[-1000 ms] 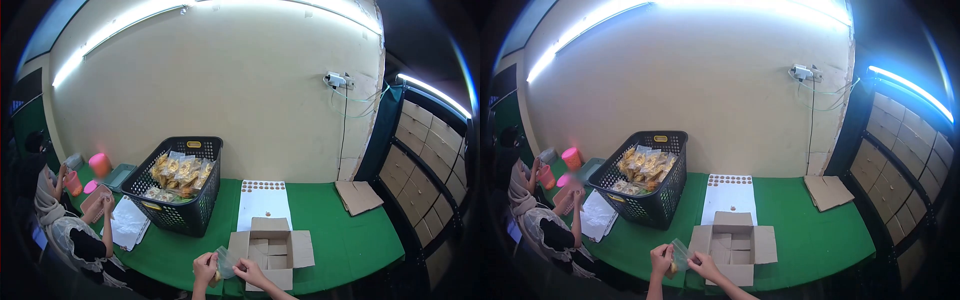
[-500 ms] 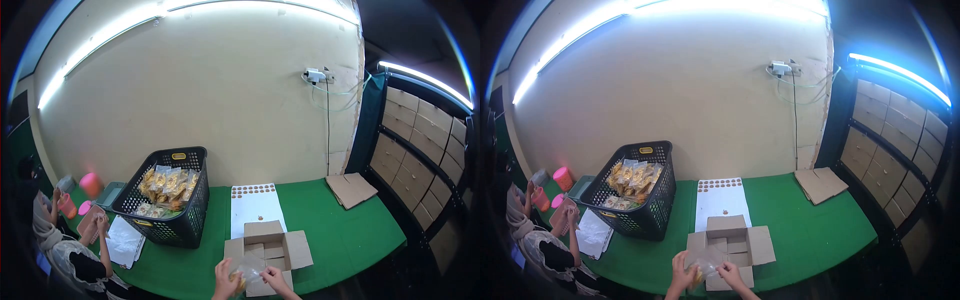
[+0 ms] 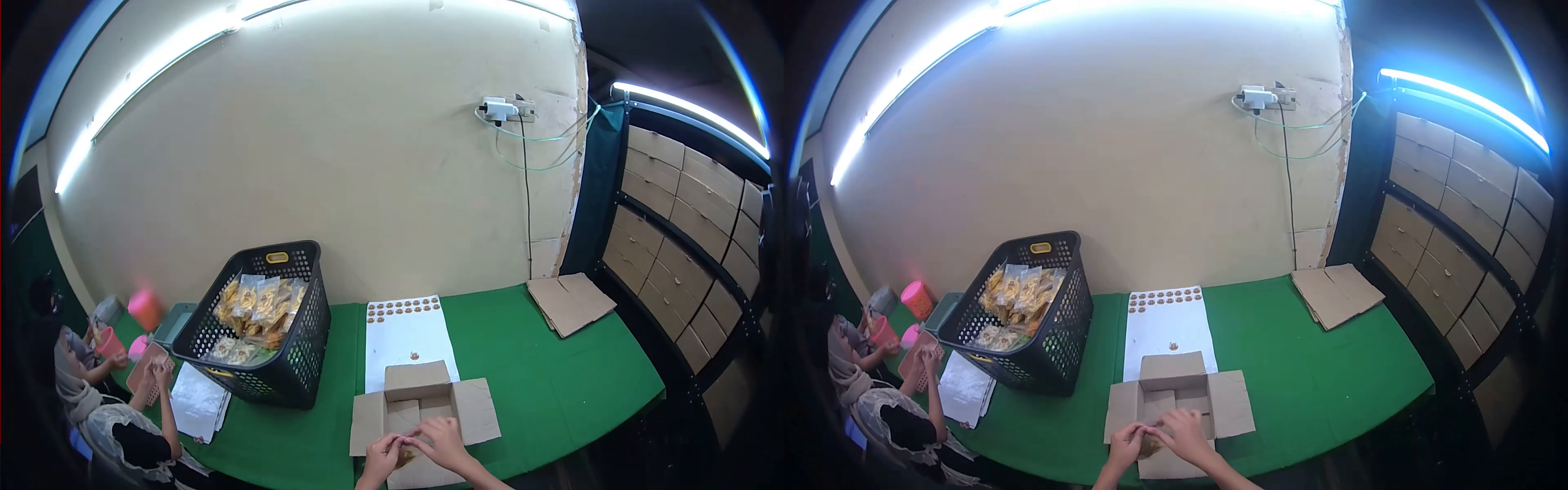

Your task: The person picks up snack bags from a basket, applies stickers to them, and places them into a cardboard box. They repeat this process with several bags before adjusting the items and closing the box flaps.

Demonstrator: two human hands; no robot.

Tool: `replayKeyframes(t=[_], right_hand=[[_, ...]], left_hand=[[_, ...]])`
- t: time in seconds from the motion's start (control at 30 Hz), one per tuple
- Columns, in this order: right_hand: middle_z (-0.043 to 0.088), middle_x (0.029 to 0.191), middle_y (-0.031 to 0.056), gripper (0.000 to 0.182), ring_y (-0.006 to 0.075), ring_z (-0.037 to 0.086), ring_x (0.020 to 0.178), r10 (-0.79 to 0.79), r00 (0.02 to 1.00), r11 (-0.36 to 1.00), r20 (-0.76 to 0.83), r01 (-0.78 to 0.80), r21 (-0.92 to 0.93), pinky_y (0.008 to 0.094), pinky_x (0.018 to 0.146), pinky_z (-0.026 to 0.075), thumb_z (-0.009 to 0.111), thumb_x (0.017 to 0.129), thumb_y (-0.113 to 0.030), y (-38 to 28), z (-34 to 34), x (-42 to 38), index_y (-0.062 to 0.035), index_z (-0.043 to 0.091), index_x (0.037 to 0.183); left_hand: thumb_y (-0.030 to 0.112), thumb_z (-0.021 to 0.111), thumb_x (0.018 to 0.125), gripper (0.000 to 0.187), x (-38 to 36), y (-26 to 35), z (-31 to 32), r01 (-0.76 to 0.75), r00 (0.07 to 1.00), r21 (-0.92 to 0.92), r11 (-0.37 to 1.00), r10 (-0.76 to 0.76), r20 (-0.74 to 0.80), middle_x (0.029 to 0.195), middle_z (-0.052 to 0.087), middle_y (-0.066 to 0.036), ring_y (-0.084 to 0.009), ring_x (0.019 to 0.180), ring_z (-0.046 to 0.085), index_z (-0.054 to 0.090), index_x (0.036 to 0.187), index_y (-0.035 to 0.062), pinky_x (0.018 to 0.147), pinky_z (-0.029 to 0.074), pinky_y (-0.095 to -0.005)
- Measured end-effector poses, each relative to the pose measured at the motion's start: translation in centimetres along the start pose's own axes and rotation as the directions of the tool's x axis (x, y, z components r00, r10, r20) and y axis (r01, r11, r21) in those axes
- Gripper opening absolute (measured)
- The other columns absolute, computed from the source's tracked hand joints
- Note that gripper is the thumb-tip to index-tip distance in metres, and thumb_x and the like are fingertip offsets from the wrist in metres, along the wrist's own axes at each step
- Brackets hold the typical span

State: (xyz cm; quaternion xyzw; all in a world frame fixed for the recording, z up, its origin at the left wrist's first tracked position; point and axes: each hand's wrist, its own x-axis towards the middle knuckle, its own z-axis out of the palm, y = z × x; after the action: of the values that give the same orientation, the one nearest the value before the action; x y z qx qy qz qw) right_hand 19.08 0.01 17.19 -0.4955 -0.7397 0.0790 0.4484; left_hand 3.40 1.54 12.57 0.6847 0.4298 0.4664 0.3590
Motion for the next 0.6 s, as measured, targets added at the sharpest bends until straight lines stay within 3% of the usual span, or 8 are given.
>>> replayKeyframes(t=[0.07,0.1,0.2,0.33,0.47,0.5,0.6], right_hand=[[0.053,0.069,0.0091,0.024,0.0225,0.052,0.060,0.123,0.966,0.913,0.226,-0.199,0.356,0.0306,0.054,0.041,0.063,0.075,-0.024,1.7,0.6,0.0,-0.0028,0.056,0.082],[0.052,0.067,0.0097,0.023,0.0227,0.051,0.058,0.148,0.961,0.910,0.233,-0.225,0.349,0.0309,0.053,0.041,0.062,0.075,-0.023,2.0,0.6,0.0,-0.0021,0.055,0.080],[0.050,0.063,0.0113,0.021,0.0233,0.049,0.055,0.186,0.959,0.907,0.215,-0.251,0.338,0.0316,0.052,0.040,0.060,0.076,-0.020,2.3,0.9,0.7,-0.0005,0.052,0.075],[0.048,0.063,0.0122,0.021,0.0236,0.048,0.053,0.154,0.975,0.915,0.162,-0.203,0.349,0.0318,0.051,0.040,0.058,0.076,-0.016,2.5,1.0,1.5,0.0007,0.047,0.071],[0.048,0.062,0.0115,0.021,0.0215,0.048,0.053,0.127,0.981,0.906,0.145,-0.174,0.386,0.0310,0.050,0.039,0.058,0.076,-0.016,3.4,0.5,2.5,0.0009,0.046,0.071],[0.047,0.061,0.0112,0.021,0.0208,0.047,0.053,0.124,0.982,0.900,0.144,-0.173,0.401,0.0307,0.050,0.039,0.058,0.076,-0.016,3.7,0.4,2.6,0.0009,0.046,0.071],[0.047,0.061,0.0099,0.021,0.0180,0.047,0.053,0.144,0.968,0.900,0.205,-0.214,0.380,0.0290,0.050,0.039,0.058,0.076,-0.016,5.2,0.0,2.8,0.0007,0.047,0.071]], left_hand=[[0.011,0.054,0.082,0.013,1.0,0.8,0.7,0.044,0.999,-0.085,0.995,-0.046,-0.018,0.066,0.059,-0.012,-0.0200,0.060,0.059,0.059,0.077,-0.0003,0.056,0.045,-0.0273],[0.012,0.054,0.082,0.013,1.5,1.3,1.0,0.066,0.997,-0.128,0.990,-0.070,-0.025,0.064,0.058,-0.012,-0.0200,0.058,0.059,0.059,0.076,0.0002,0.055,0.044,-0.0273],[0.015,0.055,0.082,0.017,2.8,1.1,1.9,0.026,0.982,0.074,0.997,-0.011,-0.191,0.059,0.056,-0.011,-0.0190,0.052,0.056,0.058,0.073,0.0009,0.050,0.042,-0.0279],[0.009,0.051,0.083,0.019,5.1,1.6,2.1,-0.004,0.962,0.238,0.971,0.069,-0.265,0.057,0.051,-0.006,-0.0109,0.048,0.047,0.056,0.070,-0.0030,0.044,0.036,-0.0240],[0.008,0.049,0.084,0.022,8.1,0.1,2.6,-0.034,0.917,0.174,0.984,0.100,-0.386,0.054,0.048,-0.003,-0.0080,0.047,0.042,0.053,0.068,-0.0055,0.042,0.032,-0.0240],[0.014,0.052,0.082,0.021,8.9,0.0,2.7,-0.032,0.900,0.163,0.986,0.099,-0.424,0.051,0.049,-0.011,-0.0192,0.044,0.046,0.056,0.068,-0.0007,0.042,0.032,-0.0311],[0.013,0.051,0.082,0.021,10.2,0.2,3.1,-0.039,0.900,0.165,0.985,0.107,-0.423,0.051,0.049,-0.010,-0.0189,0.043,0.045,0.055,0.067,-0.0011,0.042,0.032,-0.0313]])
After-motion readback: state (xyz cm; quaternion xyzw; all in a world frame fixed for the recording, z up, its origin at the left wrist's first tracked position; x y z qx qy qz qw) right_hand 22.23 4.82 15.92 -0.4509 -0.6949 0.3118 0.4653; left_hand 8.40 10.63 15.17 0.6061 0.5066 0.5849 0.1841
